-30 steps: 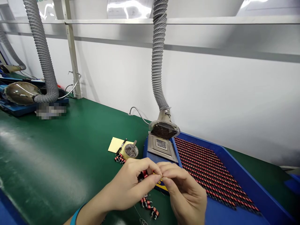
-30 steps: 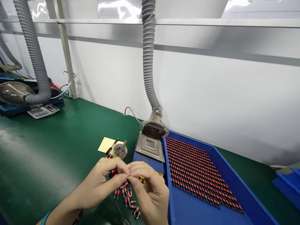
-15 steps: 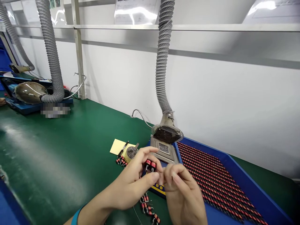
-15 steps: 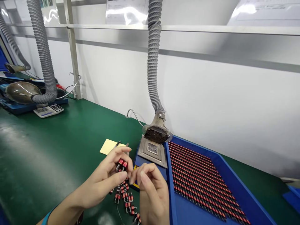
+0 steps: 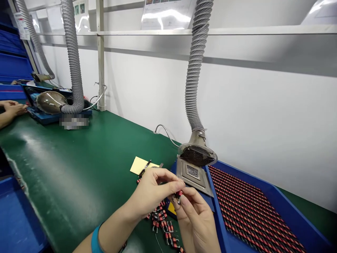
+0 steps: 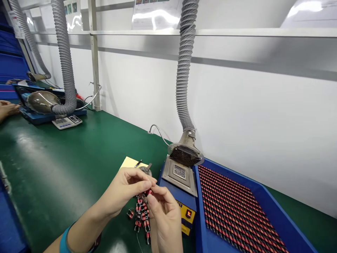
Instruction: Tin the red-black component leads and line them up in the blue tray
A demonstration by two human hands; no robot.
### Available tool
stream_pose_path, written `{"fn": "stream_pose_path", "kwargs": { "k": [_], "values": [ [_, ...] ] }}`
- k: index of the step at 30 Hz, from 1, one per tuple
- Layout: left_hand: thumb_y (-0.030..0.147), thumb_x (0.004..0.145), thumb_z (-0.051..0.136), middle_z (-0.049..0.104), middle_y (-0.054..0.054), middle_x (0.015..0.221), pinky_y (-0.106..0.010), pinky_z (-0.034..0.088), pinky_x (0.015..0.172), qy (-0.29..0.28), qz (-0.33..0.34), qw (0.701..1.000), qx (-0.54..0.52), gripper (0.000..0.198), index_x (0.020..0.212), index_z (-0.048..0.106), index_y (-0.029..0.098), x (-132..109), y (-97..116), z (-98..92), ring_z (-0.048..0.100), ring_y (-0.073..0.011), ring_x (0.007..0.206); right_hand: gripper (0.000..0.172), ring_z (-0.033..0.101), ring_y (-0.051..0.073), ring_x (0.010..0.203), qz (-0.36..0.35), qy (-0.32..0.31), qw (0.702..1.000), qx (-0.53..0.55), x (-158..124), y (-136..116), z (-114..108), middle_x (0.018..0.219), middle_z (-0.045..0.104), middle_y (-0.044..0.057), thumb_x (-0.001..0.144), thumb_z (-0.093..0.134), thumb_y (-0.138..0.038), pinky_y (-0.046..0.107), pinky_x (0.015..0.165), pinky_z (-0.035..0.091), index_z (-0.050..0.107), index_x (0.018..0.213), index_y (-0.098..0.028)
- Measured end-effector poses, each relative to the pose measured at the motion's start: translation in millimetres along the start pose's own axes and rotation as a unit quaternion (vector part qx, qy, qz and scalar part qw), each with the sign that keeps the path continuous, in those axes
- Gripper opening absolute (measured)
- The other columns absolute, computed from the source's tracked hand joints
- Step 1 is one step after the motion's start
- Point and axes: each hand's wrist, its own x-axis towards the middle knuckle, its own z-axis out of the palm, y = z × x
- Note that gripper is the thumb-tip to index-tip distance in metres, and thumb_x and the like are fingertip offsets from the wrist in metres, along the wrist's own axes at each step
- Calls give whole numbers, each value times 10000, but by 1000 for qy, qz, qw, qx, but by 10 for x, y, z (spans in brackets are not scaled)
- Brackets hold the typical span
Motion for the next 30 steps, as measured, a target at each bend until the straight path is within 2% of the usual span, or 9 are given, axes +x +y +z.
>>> {"fn": "stream_pose_path", "kwargs": {
  "k": [6,11,13,15,18,21,25,28,30],
  "values": [
    [281,694,753,680,-5,605,-196,464,570,91,14,987,-132,180,641,667,132,-8,-72,62,590,-82,561,122,653,177,913,-15,-20,1000,-12,14,34,1,851,701,23,685,785,-281,264,836,522,720,780,-241],
    [314,703,756,704,30,642,-213,498,757,157,113,963,-190,155,672,677,185,17,22,-61,637,-83,687,118,654,147,759,24,-24,999,26,-42,-36,106,844,706,36,682,783,-285,234,726,530,704,748,-229],
    [291,669,780,728,13,719,-227,500,781,114,93,978,-148,135,724,706,193,21,85,-135,650,-102,756,132,644,131,716,38,-15,998,49,-61,-56,138,847,697,26,677,784,-295,225,699,530,697,754,-232],
    [236,625,802,738,-20,793,-220,502,728,21,29,998,-59,181,783,735,178,14,121,-177,649,-123,781,148,639,135,724,38,-9,998,57,-69,-58,146,841,685,19,672,788,-305,235,702,535,696,765,-237],
    [216,650,769,726,-42,731,-203,481,579,-54,-42,998,2,134,763,753,146,-3,95,-155,618,-108,636,152,625,148,746,34,3,998,46,-65,-34,133,827,662,14,687,779,-311,253,692,542,689,793,-250],
    [203,686,729,691,-25,600,-190,460,520,-10,-23,999,-42,74,670,743,132,-8,30,-88,570,-81,523,148,619,165,775,31,2,999,35,-70,-17,145,877,659,31,690,773,-308,267,673,542,679,779,-237],
    [190,706,721,716,-11,623,-196,511,618,90,69,993,-40,67,646,732,162,-25,59,-109,628,-97,598,143,609,149,715,39,-25,999,29,-106,-52,150,816,675,44,681,772,-297,259,673,531,690,766,-217],
    [236,732,716,744,0,694,-215,531,698,179,128,975,36,66,679,739,205,-111,169,-263,668,-122,695,124,612,134,680,50,-27,998,15,-108,-119,-1,792,691,41,688,769,-282,239,655,536,704,781,-229],
    [256,758,697,750,21,736,-244,527,800,178,149,962,146,69,709,742,238,-234,204,-419,674,-123,729,114,632,151,690,62,-20,998,-9,-73,-194,-185,830,706,61,701,760,-299,264,660,555,719,777,-226]
  ]
}}
